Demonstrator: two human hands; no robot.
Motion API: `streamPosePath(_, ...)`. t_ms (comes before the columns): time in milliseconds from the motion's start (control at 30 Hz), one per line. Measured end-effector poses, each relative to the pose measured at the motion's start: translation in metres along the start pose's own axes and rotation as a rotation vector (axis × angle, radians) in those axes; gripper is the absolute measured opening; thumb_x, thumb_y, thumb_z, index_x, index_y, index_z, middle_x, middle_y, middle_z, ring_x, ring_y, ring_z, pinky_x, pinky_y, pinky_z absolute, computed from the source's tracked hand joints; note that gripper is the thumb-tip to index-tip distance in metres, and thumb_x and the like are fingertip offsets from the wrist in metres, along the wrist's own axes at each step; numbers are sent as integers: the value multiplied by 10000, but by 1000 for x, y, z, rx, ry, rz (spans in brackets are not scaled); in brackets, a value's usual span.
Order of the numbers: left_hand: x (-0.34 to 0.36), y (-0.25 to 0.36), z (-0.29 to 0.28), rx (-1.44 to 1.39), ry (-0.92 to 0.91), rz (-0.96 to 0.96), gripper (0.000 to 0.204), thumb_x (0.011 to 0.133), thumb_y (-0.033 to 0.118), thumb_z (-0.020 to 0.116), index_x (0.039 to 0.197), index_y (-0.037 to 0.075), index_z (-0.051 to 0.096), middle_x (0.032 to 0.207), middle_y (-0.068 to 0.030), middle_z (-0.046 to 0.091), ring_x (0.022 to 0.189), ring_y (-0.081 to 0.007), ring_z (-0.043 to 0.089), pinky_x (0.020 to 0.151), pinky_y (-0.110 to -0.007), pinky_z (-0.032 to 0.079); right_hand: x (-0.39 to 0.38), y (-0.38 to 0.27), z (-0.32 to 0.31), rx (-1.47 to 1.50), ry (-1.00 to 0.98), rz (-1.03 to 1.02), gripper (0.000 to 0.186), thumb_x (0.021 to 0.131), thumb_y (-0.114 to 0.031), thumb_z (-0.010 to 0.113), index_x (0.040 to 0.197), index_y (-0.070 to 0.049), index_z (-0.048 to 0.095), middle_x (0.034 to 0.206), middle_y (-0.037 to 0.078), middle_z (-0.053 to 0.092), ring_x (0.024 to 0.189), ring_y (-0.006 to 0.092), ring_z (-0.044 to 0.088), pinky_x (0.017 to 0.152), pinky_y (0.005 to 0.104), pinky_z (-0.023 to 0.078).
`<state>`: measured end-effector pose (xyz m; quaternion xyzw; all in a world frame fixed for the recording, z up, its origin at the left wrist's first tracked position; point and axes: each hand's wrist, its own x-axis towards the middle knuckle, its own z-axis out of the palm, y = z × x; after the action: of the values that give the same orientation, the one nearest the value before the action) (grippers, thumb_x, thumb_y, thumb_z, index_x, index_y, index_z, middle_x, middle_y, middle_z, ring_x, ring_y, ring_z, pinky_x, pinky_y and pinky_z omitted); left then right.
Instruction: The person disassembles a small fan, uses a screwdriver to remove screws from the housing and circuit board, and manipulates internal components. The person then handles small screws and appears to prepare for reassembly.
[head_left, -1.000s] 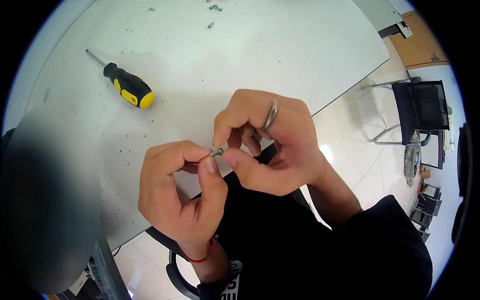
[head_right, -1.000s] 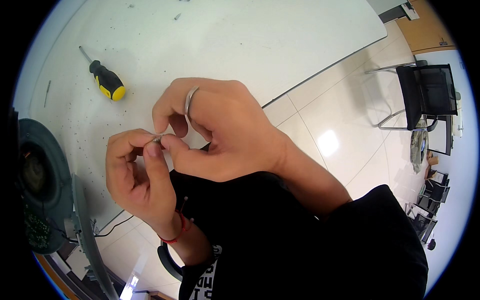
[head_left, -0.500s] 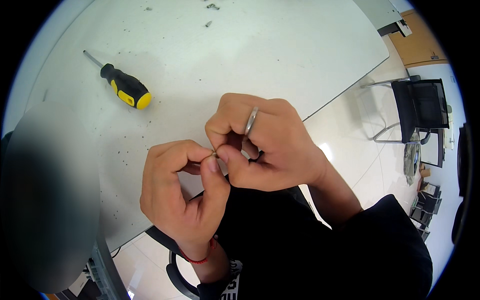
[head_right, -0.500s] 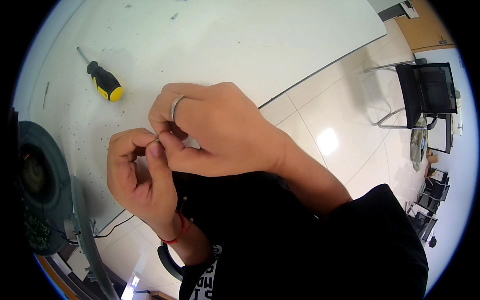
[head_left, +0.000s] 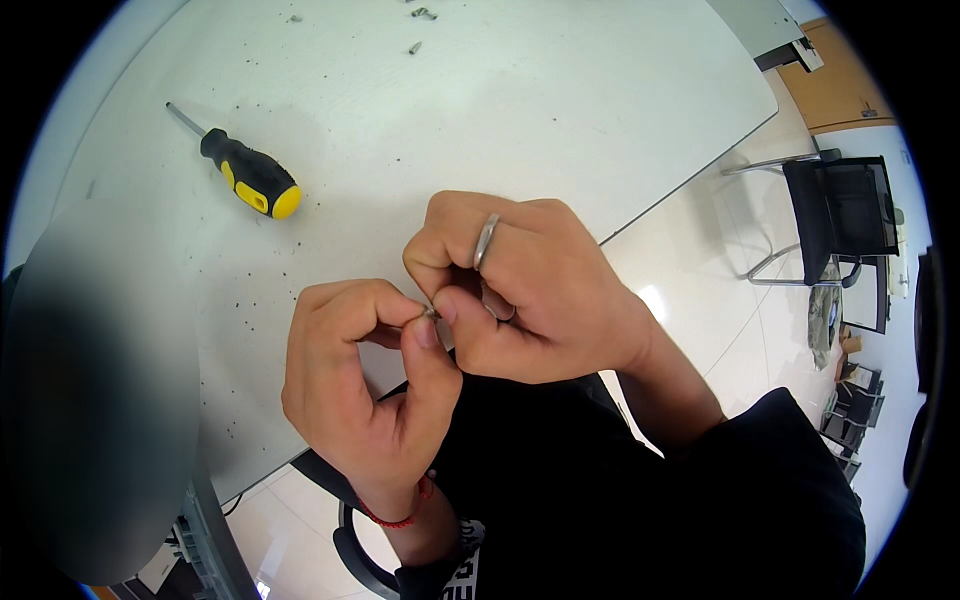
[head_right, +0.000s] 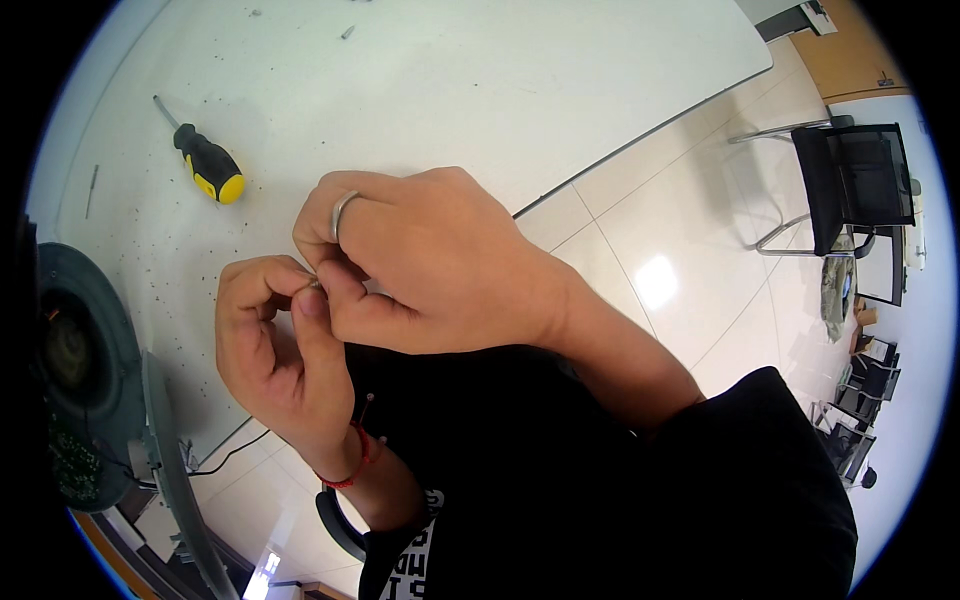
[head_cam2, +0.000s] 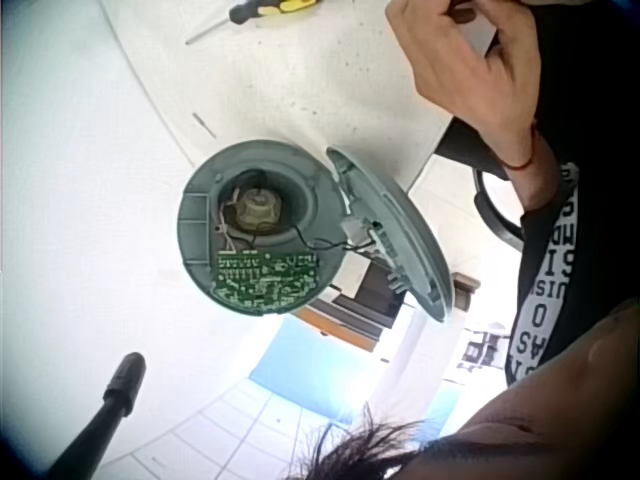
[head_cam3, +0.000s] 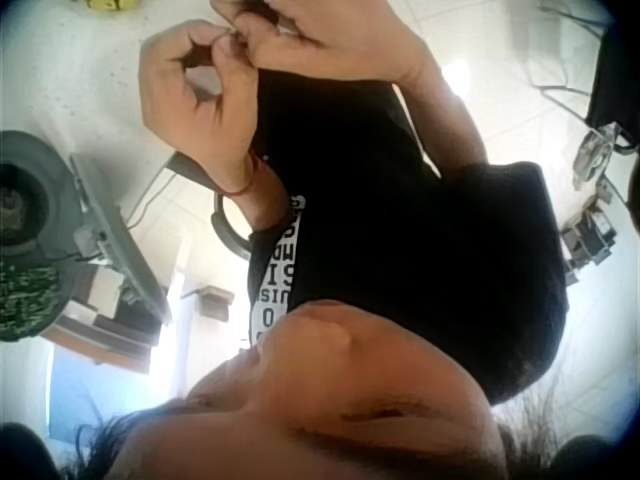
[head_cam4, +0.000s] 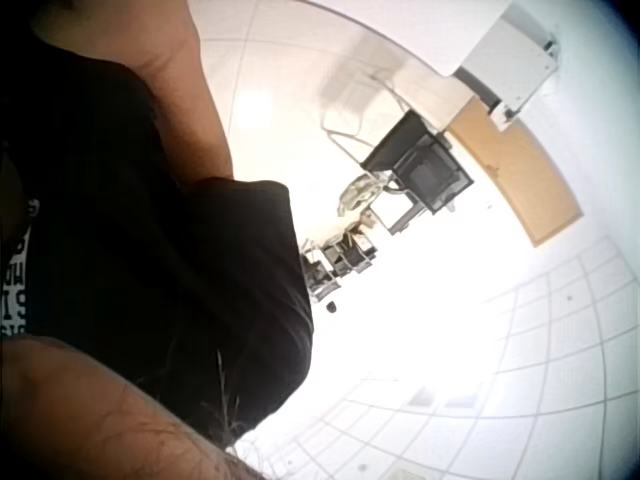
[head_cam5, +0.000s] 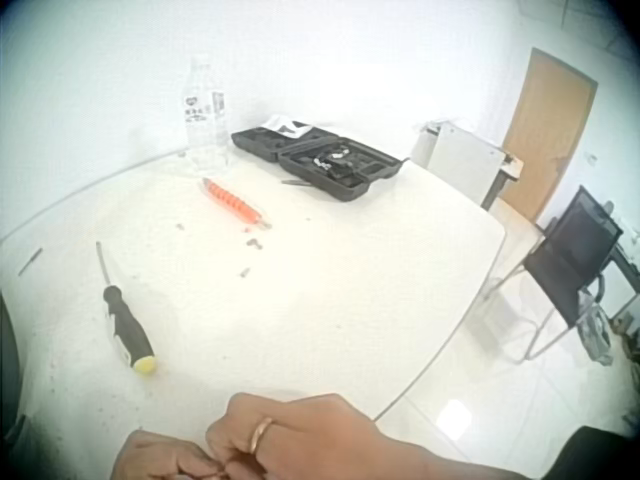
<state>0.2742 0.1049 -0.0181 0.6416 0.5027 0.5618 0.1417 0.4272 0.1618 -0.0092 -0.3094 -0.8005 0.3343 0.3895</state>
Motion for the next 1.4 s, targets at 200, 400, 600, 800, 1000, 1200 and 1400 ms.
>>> streamPosePath(200,0,0,-1,2,-5,-7,220,736,-74,695,905,39,611,809,-64,619,630,-154,567,567,-242,465,0,-1,-1,-5,-27,22,97,748,-119,642,748,-42,583,794,41,631,574,263,581,512,326,450)
streamPosePath(400,0,-2,-1,37,-30,66,240,738,-66,703,928,46,607,805,-55,612,649,-160,560,567,-249,473,0,-2,-1,-33,-27,14,100,749,-126,636,753,-39,586,795,54,632,595,290,592,532,344,465)
streamPosePath(600,-3,5,-4,17,-103,6,179,829,-83,610,978,13,586,914,-88,592,791,-163,548,727,-257,441,1,-2,-2,-35,-43,26,84,742,-116,627,760,-42,591,771,55,626,593,293,584,530,348,464)
streamPosePath(800,-4,5,-1,19,-95,0,193,831,-82,607,992,19,572,927,-89,570,783,-167,540,717,-256,440,0,-2,0,-8,-10,32,75,738,-110,617,755,-43,589,747,54,619,581,285,573,522,345,454)
streamPosePath(1000,0,1,1,75,-45,97,313,719,-83,683,981,57,586,841,-42,593,697,-183,560,573,-263,482,0,-4,-2,18,-33,85,76,738,-115,621,773,-54,591,706,65,599,554,266,563,515,336,446)
streamPosePath(1200,-1,0,4,44,-42,87,305,730,-75,669,991,58,583,844,-46,593,707,-183,563,573,-264,483,0,-3,-2,57,-4,68,74,735,-96,625,789,-59,590,680,66,578,541,249,553,503,322,436)
streamPosePath(1400,2,0,3,31,-80,98,283,750,-75,638,993,58,579,867,-56,591,707,-181,564,569,-257,489,-4,4,-3,208,50,-7,57,836,-90,544,835,-33,540,712,30,493,602,130,422,546,253,360)
